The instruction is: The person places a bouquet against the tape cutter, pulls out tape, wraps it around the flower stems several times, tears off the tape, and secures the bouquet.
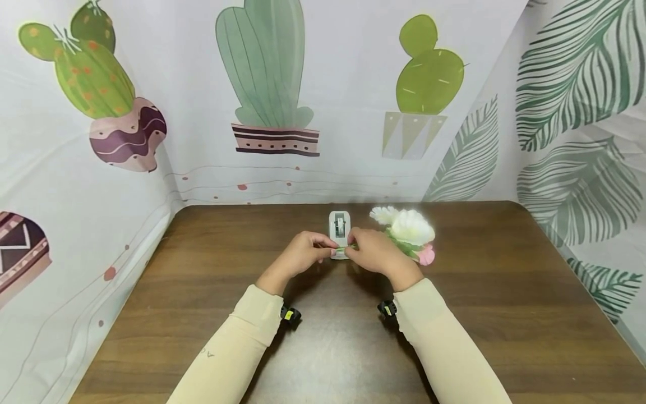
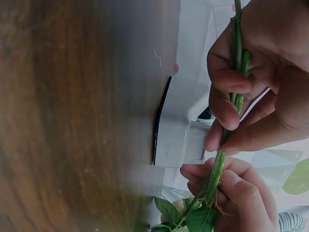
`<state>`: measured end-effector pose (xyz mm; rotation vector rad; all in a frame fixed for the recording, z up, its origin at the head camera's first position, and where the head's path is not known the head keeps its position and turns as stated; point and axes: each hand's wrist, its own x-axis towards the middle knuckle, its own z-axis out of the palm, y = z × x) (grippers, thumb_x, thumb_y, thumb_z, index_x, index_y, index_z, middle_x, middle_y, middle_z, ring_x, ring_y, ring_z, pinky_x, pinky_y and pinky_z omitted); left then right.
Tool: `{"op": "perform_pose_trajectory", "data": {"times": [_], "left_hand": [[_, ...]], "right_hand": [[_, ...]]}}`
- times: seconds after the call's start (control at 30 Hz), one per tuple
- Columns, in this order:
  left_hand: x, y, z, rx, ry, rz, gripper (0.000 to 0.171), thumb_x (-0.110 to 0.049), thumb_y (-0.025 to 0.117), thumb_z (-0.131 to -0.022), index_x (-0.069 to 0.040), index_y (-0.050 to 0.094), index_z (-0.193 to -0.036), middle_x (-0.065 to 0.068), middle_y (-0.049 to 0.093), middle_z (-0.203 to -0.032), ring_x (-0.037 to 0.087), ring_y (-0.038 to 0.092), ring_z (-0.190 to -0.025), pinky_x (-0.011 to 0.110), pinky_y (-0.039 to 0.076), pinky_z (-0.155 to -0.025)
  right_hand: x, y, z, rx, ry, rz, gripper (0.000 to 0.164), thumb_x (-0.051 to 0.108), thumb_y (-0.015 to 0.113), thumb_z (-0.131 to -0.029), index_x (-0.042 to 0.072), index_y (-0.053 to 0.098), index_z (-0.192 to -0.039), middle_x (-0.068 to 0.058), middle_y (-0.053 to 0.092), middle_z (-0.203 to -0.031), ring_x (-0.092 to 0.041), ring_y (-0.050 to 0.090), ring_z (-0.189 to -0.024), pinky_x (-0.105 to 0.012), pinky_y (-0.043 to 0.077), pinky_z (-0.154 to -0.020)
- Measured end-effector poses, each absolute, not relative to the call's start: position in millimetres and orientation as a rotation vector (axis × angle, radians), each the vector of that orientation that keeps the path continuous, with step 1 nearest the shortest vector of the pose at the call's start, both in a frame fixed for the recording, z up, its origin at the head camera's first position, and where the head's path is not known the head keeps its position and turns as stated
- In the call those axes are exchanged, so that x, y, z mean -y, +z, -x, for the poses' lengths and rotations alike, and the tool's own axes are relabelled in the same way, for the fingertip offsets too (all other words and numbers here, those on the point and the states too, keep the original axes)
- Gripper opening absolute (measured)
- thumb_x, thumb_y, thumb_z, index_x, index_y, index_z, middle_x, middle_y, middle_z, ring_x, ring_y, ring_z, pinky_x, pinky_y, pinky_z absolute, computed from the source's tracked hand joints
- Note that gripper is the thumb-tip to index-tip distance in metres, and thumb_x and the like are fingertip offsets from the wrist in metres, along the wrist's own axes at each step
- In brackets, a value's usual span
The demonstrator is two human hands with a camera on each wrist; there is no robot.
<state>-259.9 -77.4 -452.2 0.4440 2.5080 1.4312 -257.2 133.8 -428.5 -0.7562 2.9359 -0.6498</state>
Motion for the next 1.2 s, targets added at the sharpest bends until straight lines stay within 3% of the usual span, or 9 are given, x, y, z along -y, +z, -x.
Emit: {"op": "perform_pose_trajectory", "data": {"times": [0.17,0.43,0.93,1.2], "left_hand": [[77,-453,260,-2.527,1.427,-0.442,0.012,-0.010,0.072,-0.092,-0.010,0.080,-0.101,0.005,0.074,-0.087,0.011,0.057,-0.062,0.023,0.047,-0.053],[78,-452,258,-2.522,1.451,-0.444,0.010,-0.009,0.073,-0.091,-0.011,0.079,-0.098,0.005,0.074,-0.086,0.013,0.058,-0.063,0.024,0.048,-0.052],[74,-455,258,-2.615,1.422,-0.493,0.005,-0.005,0.075,-0.088,-0.008,0.075,-0.092,0.006,0.075,-0.087,0.007,0.060,-0.066,0.020,0.050,-0.059],[77,-455,259,-2.605,1.431,-0.495,0.004,-0.007,0.073,-0.089,-0.009,0.076,-0.092,0.005,0.075,-0.086,0.008,0.059,-0.063,0.023,0.050,-0.055]], "right_hand": [[-136,-426,256,-2.904,-0.701,0.753,0.013,0.021,0.059,-0.096,0.012,0.067,-0.099,-0.005,0.073,-0.093,-0.020,0.061,-0.078,-0.043,0.053,-0.079],[-137,-430,254,-2.892,-0.779,0.767,0.010,0.020,0.065,-0.096,0.012,0.068,-0.101,-0.007,0.075,-0.101,-0.024,0.069,-0.094,-0.047,0.054,-0.086],[-137,-437,253,-2.922,-0.871,0.772,0.007,0.015,0.071,-0.093,0.013,0.066,-0.097,-0.006,0.074,-0.101,-0.024,0.069,-0.097,-0.045,0.054,-0.085],[-137,-440,255,-2.906,-0.923,0.816,0.007,0.013,0.072,-0.092,0.013,0.066,-0.095,-0.006,0.072,-0.101,-0.025,0.069,-0.100,-0.045,0.054,-0.087]]}}
